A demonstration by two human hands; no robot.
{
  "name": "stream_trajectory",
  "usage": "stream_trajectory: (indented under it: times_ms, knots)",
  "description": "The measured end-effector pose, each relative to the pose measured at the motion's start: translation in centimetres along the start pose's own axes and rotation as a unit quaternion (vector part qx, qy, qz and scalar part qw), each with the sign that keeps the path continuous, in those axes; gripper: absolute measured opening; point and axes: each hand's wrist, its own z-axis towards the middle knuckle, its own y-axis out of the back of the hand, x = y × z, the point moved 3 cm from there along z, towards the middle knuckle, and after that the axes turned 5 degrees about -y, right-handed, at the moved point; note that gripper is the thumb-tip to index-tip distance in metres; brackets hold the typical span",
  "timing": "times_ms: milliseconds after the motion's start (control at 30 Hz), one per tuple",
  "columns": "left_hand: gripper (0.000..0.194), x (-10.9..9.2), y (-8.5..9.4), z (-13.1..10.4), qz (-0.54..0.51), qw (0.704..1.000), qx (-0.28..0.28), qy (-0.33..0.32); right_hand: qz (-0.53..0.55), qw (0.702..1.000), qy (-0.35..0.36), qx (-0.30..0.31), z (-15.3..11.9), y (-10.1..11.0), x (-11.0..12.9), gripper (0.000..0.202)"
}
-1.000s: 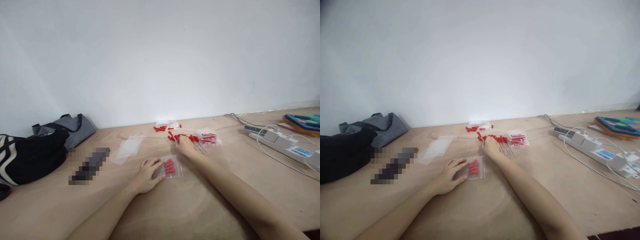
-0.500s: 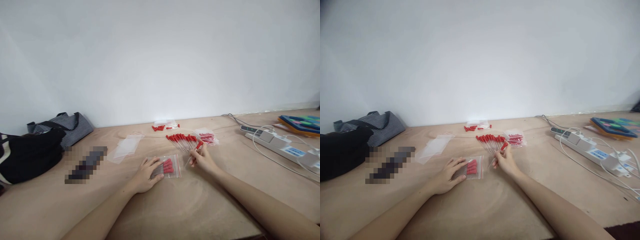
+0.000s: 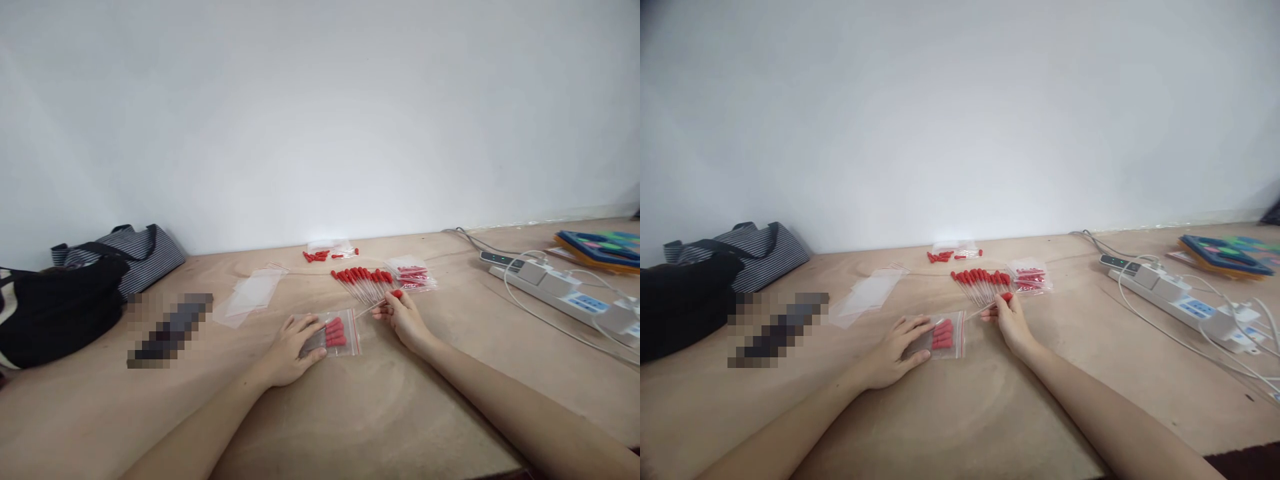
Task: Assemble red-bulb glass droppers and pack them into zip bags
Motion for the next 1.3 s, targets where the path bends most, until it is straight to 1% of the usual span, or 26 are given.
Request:
stream_trajectory:
  times_ms: [100, 233, 367, 467, 533, 667, 833, 900, 1033, 1100, 1233, 1300]
  knots:
    - [0.048, 0.0, 0.0, 0.0, 0.003, 1.000, 0.000, 0.000, 0.014, 1.000, -0.017, 0.000, -0.3, -0.3, -0.4, 0.021]
    - [0.048, 0.1, -0.1, -0.1, 0.009, 1.000, -0.001, 0.000, 0.020, 0.999, -0.037, 0.002, -0.7, -0.8, -0.9, 0.023]
    - [0.047, 0.0, -0.1, -0.1, 0.006, 1.000, 0.001, -0.003, 0.005, 0.998, -0.053, 0.045, -0.9, -1.3, -1.3, 0.024]
    - [0.048, -0.1, -0.1, -0.1, 0.005, 1.000, 0.004, 0.000, -0.013, 0.996, -0.041, 0.073, -0.8, -1.4, -1.5, 0.023]
    - [0.048, -0.1, -0.1, 0.0, 0.004, 1.000, 0.004, 0.001, -0.032, 0.996, -0.031, 0.079, -0.6, -1.3, -1.6, 0.024]
    - [0.048, 0.1, -0.1, 0.0, -0.003, 1.000, 0.001, -0.001, -0.062, 0.995, -0.024, 0.079, -0.2, -0.9, -1.7, 0.030]
    - [0.048, 0.2, -0.2, -0.1, -0.006, 1.000, -0.004, -0.004, -0.026, 0.998, -0.016, 0.057, -0.2, -0.9, -1.6, 0.036]
    - [0.049, 0.1, -0.2, -0.1, -0.006, 1.000, -0.002, 0.000, -0.013, 0.998, -0.028, 0.047, -0.2, -1.3, -1.7, 0.031]
    - [0.054, -0.1, 0.0, 0.0, -0.006, 1.000, -0.002, 0.004, -0.006, 0.997, -0.068, 0.044, -0.4, -2.5, -2.1, 0.015]
    - [0.056, -0.1, 0.0, 0.0, -0.010, 1.000, -0.004, 0.004, -0.010, 0.996, -0.069, 0.048, -0.5, -3.1, -2.4, 0.013]
    - [0.058, -0.1, 0.0, -0.1, -0.016, 1.000, 0.001, 0.010, -0.018, 0.996, -0.058, 0.068, -0.9, -3.8, -2.8, 0.027]
    - [0.057, -0.1, -0.1, -0.1, -0.020, 1.000, -0.001, 0.005, -0.027, 0.995, -0.062, 0.079, -1.0, -3.9, -2.8, 0.028]
